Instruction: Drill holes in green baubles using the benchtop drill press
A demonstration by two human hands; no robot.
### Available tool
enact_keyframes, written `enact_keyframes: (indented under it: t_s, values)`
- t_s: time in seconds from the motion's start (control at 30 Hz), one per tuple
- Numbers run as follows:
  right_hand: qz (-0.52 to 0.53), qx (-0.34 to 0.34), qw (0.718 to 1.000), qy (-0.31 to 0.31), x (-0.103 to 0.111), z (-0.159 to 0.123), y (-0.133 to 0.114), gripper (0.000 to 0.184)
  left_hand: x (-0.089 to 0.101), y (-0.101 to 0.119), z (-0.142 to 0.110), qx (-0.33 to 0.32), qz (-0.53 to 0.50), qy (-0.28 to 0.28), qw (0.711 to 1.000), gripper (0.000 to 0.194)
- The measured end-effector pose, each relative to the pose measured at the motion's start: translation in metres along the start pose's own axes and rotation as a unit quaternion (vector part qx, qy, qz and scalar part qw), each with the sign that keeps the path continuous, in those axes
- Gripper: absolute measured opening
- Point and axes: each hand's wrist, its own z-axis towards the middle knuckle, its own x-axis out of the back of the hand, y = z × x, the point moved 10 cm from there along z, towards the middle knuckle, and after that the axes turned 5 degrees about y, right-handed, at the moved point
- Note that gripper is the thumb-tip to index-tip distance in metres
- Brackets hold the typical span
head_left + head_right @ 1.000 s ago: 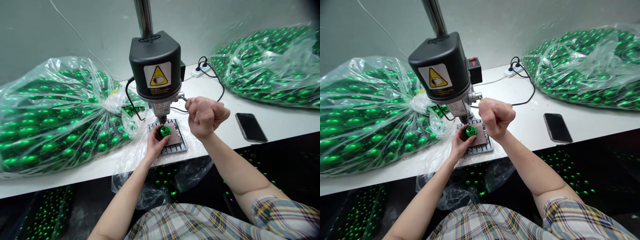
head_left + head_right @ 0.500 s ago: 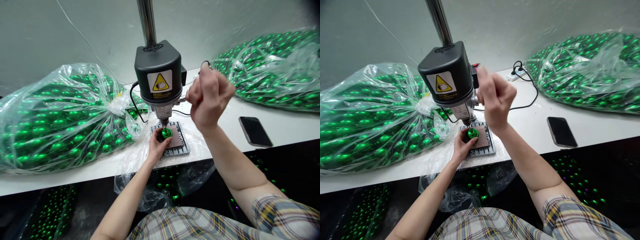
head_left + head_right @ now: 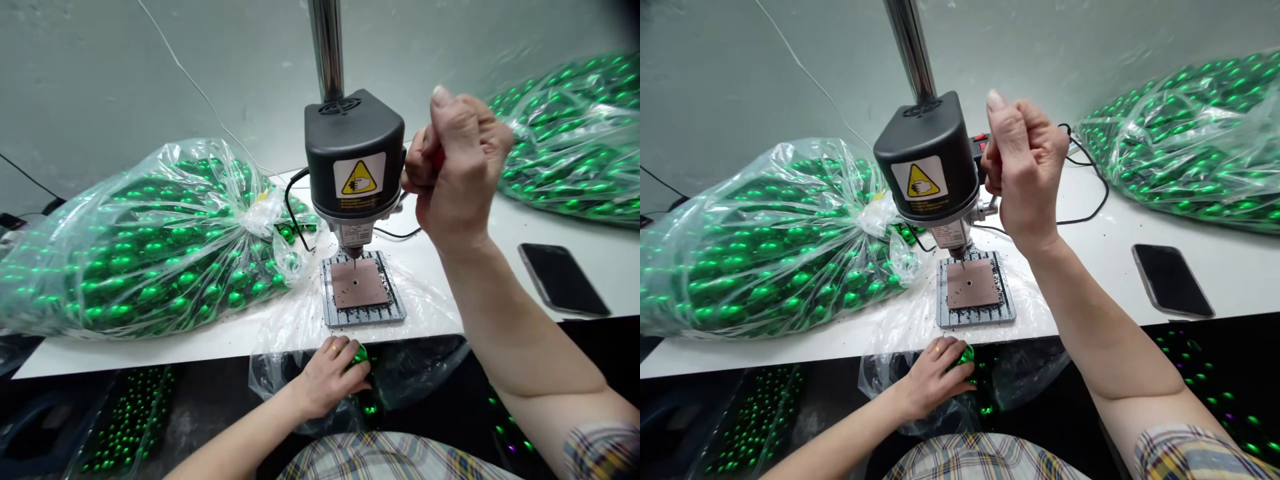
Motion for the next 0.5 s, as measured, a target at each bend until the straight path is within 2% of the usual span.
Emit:
enact_keyframes:
  t_s: [0.07, 0.17, 0.23, 0.27, 0.3, 0.33, 0.37, 0.43, 0.47, 0.5]
  values:
    - [-0.009, 0.005, 1.000, -0.008, -0.001, 0.001, 0.000, 0.056, -0.008, 0.015, -0.009, -0.083, 0.013, -0.023, 0.996, 0.021]
    - [-0.016, 0.001, 1.000, -0.021, -0.002, 0.000, 0.000, 0.056, -0.019, 0.038, -0.025, -0.174, 0.016, -0.044, 0.984, 0.018]
    - [-0.014, -0.002, 1.000, -0.021, -0.001, 0.000, 0.000, 0.055, -0.017, 0.045, -0.028, -0.198, -0.015, -0.037, 0.979, 0.021]
    - [-0.012, -0.003, 1.000, -0.023, -0.001, 0.000, 0.000, 0.054, -0.012, 0.041, -0.024, -0.191, -0.034, -0.023, 0.981, 0.022]
    - [-0.009, -0.004, 1.000, -0.024, -0.001, -0.001, 0.000, 0.053, -0.002, 0.027, -0.017, -0.162, -0.053, 0.005, 0.985, 0.023]
    - [-0.006, -0.005, 1.000, -0.026, -0.001, -0.001, 0.000, 0.052, 0.011, 0.003, -0.007, -0.103, -0.066, 0.047, 0.991, 0.024]
    - [-0.005, -0.008, 1.000, -0.027, -0.002, -0.001, 0.000, 0.051, 0.025, -0.033, 0.004, -0.019, -0.069, 0.092, 0.993, 0.025]
    - [-0.001, -0.013, 1.000, -0.028, -0.002, -0.001, 0.001, 0.051, 0.051, -0.127, 0.017, 0.196, -0.042, 0.172, 0.964, 0.032]
    - [0.002, -0.015, 0.999, -0.028, -0.002, 0.000, 0.002, 0.051, 0.058, -0.171, 0.021, 0.277, -0.016, 0.178, 0.944, 0.031]
    - [0.007, -0.015, 1.000, -0.027, -0.002, 0.000, 0.002, 0.051, 0.059, -0.212, 0.027, 0.343, 0.007, 0.159, 0.926, 0.029]
